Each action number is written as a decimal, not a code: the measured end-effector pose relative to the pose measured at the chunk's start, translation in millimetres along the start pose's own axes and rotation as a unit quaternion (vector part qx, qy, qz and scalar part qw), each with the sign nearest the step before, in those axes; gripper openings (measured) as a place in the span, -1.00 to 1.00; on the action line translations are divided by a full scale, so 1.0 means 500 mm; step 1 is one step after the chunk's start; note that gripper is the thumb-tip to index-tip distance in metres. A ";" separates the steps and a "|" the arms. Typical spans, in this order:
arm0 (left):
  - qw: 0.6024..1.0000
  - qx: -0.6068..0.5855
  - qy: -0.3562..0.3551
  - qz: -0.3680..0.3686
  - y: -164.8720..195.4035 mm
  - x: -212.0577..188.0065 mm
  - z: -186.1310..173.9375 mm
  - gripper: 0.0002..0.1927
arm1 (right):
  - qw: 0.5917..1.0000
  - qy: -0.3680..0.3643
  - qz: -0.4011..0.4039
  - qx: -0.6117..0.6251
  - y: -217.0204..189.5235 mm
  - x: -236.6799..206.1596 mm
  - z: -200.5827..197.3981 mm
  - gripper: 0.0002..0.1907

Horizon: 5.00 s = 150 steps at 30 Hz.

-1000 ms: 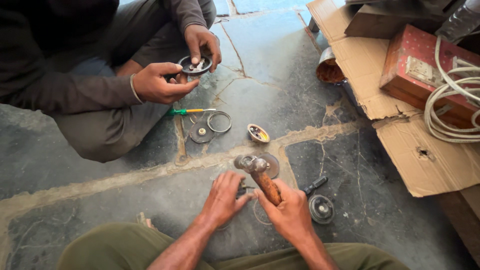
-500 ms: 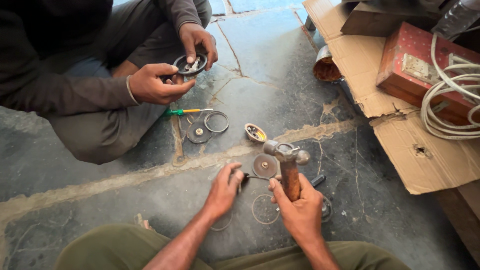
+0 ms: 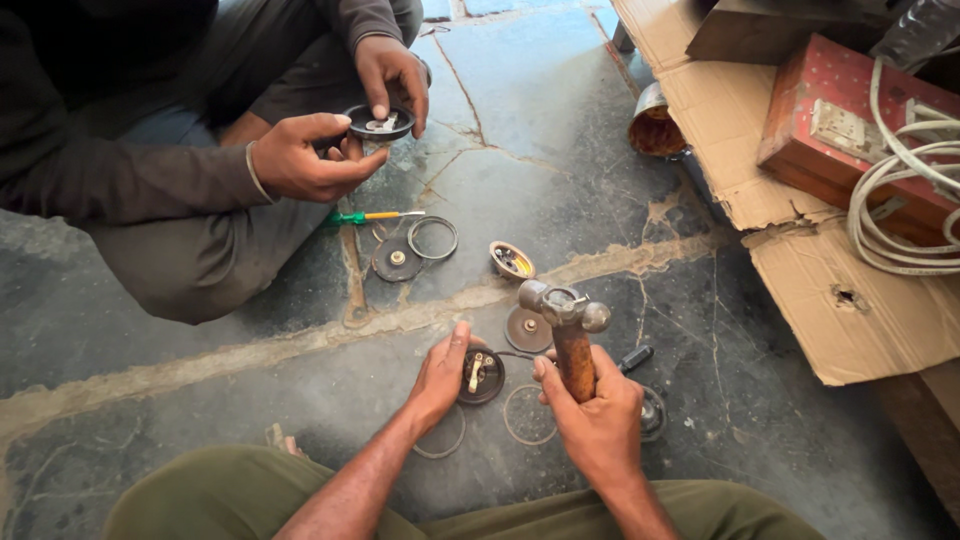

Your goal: The person sits on the floor and uses a hammer and screwdriver to work on small circular mechanical components. They repeatedly tap parts with the hammer and adjust internal pieces with the screwdriver while another person sits nearby.

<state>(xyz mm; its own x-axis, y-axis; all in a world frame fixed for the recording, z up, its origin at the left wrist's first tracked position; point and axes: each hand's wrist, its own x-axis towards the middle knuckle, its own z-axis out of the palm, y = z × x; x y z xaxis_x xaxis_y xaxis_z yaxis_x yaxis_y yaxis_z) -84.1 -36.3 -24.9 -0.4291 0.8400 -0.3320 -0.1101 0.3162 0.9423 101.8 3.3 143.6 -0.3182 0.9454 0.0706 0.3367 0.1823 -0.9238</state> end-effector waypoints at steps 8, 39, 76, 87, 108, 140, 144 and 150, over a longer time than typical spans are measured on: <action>0.982 0.167 -0.007 0.090 0.034 -0.026 -0.001 -0.42 | 1.000 0.022 0.016 -0.004 0.001 0.001 0.002 -0.83; 0.979 0.204 -0.009 0.003 0.028 0.010 -0.057 -0.51 | 0.920 -0.159 0.032 -0.356 0.153 0.058 0.058 -0.53; 0.994 0.034 0.065 -0.075 0.036 0.020 -0.060 -0.58 | 0.921 -0.172 -0.026 -0.349 0.067 0.022 0.085 -0.48; 0.992 0.047 0.086 -0.080 0.045 0.012 -0.052 -0.59 | 0.914 -0.194 -0.062 -0.351 0.086 0.015 0.084 -0.40; 0.976 0.180 0.119 -0.010 0.025 0.022 -0.054 -0.58 | 0.925 -0.155 -0.098 -0.333 0.082 0.023 0.077 -0.47; 0.925 0.373 -0.050 0.049 0.105 -0.030 -0.031 -0.47 | 0.881 -0.192 -0.036 -0.431 0.200 0.016 0.102 -0.54; 0.918 0.390 -0.061 0.035 0.107 -0.024 -0.026 -0.46 | 0.901 -0.173 -0.004 -0.397 0.236 0.038 0.110 -0.65; 0.929 0.362 -0.046 0.060 0.122 -0.019 -0.039 -0.24 | 0.917 -0.160 0.056 -0.362 0.191 0.060 0.086 -0.72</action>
<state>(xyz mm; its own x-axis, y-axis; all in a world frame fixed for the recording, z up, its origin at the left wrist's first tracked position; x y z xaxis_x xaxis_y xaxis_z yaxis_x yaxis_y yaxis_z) -104.2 -33.5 36.7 -0.3180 0.9117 -0.2602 0.5797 0.4042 0.7075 86.2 37.5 41.2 -0.4494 0.8630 -0.2306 0.8467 0.3292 -0.4181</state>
